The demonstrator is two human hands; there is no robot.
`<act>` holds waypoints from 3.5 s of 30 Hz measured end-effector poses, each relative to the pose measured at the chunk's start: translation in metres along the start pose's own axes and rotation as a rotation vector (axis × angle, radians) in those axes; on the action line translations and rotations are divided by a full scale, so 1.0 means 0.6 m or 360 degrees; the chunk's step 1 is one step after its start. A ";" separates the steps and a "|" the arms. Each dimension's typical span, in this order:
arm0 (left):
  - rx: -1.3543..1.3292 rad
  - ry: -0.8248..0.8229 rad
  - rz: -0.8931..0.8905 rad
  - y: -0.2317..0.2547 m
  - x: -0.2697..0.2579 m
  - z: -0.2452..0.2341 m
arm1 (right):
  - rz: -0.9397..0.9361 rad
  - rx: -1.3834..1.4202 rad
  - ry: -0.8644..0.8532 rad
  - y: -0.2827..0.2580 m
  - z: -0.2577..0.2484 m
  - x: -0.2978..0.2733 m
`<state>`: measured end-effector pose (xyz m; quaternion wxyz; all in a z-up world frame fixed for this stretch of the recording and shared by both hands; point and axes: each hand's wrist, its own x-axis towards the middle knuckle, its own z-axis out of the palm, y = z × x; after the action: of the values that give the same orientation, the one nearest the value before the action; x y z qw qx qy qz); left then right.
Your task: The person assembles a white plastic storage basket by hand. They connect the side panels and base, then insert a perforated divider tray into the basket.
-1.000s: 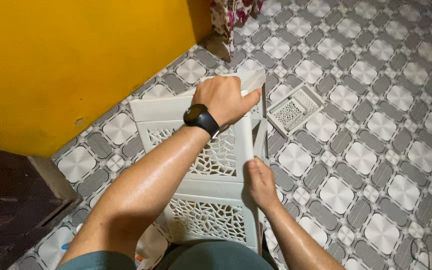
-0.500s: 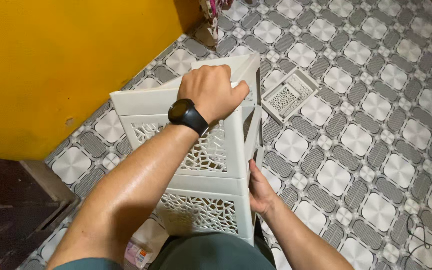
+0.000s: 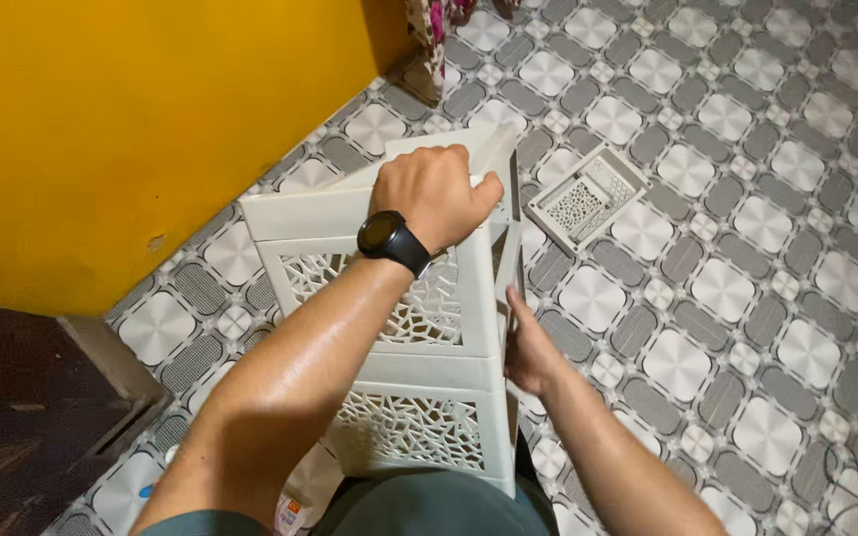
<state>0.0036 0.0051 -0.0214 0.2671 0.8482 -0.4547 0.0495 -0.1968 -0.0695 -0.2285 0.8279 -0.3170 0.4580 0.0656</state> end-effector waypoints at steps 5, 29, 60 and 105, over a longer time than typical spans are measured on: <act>-0.0007 0.0037 -0.0036 0.001 -0.008 0.007 | -0.0249 0.0088 0.0149 0.006 0.041 0.003; -0.0856 -0.0621 0.0006 -0.177 -0.196 -0.191 | -0.0932 0.0387 0.0039 -0.116 0.044 0.059; -0.0762 0.0428 0.0432 -0.037 -0.091 -0.131 | -0.1775 -0.0326 -0.0020 -0.085 -0.072 -0.028; -0.1364 -0.0540 -0.0769 -0.304 -0.041 -0.042 | -0.2046 -0.0974 0.0407 0.024 -0.082 -0.079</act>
<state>0.1385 0.1170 -0.0824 0.5168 0.7396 -0.2621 -0.3424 -0.2650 -0.0783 -0.2160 0.5170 -0.7465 0.2353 -0.3466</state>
